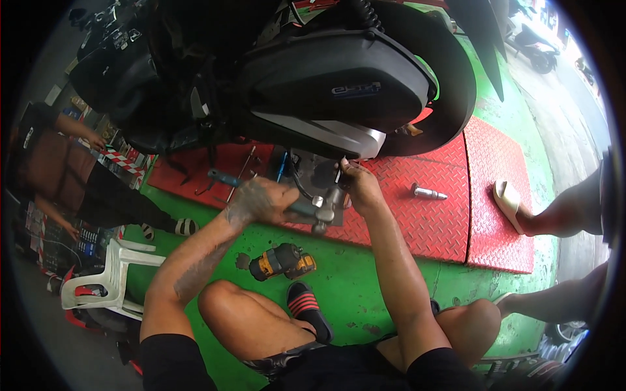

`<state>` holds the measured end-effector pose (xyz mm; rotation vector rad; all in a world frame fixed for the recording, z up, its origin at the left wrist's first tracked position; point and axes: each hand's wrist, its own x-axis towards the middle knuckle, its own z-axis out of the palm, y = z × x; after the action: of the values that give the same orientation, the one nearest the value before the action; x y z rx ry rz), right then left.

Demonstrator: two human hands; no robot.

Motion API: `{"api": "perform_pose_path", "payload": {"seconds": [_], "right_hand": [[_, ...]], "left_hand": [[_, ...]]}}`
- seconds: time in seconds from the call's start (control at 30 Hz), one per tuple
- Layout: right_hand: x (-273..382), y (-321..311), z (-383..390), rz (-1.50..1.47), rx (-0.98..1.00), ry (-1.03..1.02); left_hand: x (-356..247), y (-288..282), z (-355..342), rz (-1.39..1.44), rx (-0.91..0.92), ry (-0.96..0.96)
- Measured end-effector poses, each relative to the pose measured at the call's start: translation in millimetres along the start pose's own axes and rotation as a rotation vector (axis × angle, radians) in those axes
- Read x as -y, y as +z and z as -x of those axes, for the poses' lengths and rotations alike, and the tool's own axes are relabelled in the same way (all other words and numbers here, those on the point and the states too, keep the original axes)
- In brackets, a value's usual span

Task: Repairing or adjusting components on a motorcycle in a service bay.

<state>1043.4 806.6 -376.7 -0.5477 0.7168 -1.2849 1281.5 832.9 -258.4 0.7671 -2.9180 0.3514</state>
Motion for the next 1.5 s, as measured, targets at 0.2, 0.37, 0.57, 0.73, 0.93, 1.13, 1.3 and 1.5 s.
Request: {"api": "perform_pose_path", "payload": {"seconds": [0.2, 0.37, 0.57, 0.73, 0.93, 1.13, 1.3, 1.5], "right_hand": [[4.3, 1.4, 1.3, -0.009, -0.005, 0.039], [4.5, 2.4, 1.0, -0.024, -0.003, 0.016], [1.0, -2.1, -2.1, -0.008, 0.013, 0.007], [-2.5, -6.0, -3.6, -0.013, 0.042, 0.005], [-2.1, -4.3, -3.9, -0.008, -0.015, 0.026], [0.6, -3.4, -4.6, -0.017, 0.015, 0.014], [-0.1, -2.3, -1.9, -0.004, 0.003, 0.022], [3.1, 3.9, 2.2, -0.035, 0.005, 0.025]], "left_hand": [[-5.3, 4.2, 0.1, -0.032, 0.009, -0.073], [-3.6, 3.7, 4.1, 0.016, 0.020, 0.041], [2.3, 0.1, -3.8, -0.002, -0.004, 0.039], [0.7, 3.9, -5.7, -0.036, -0.055, -0.088], [4.6, 10.2, 0.3, 0.067, -0.042, 0.081], [5.2, 18.9, 3.1, 0.025, -0.081, 0.059], [2.3, 22.4, 3.4, 0.029, -0.058, -0.021], [0.0, 19.7, 2.0, 0.040, -0.086, 0.031]]}}
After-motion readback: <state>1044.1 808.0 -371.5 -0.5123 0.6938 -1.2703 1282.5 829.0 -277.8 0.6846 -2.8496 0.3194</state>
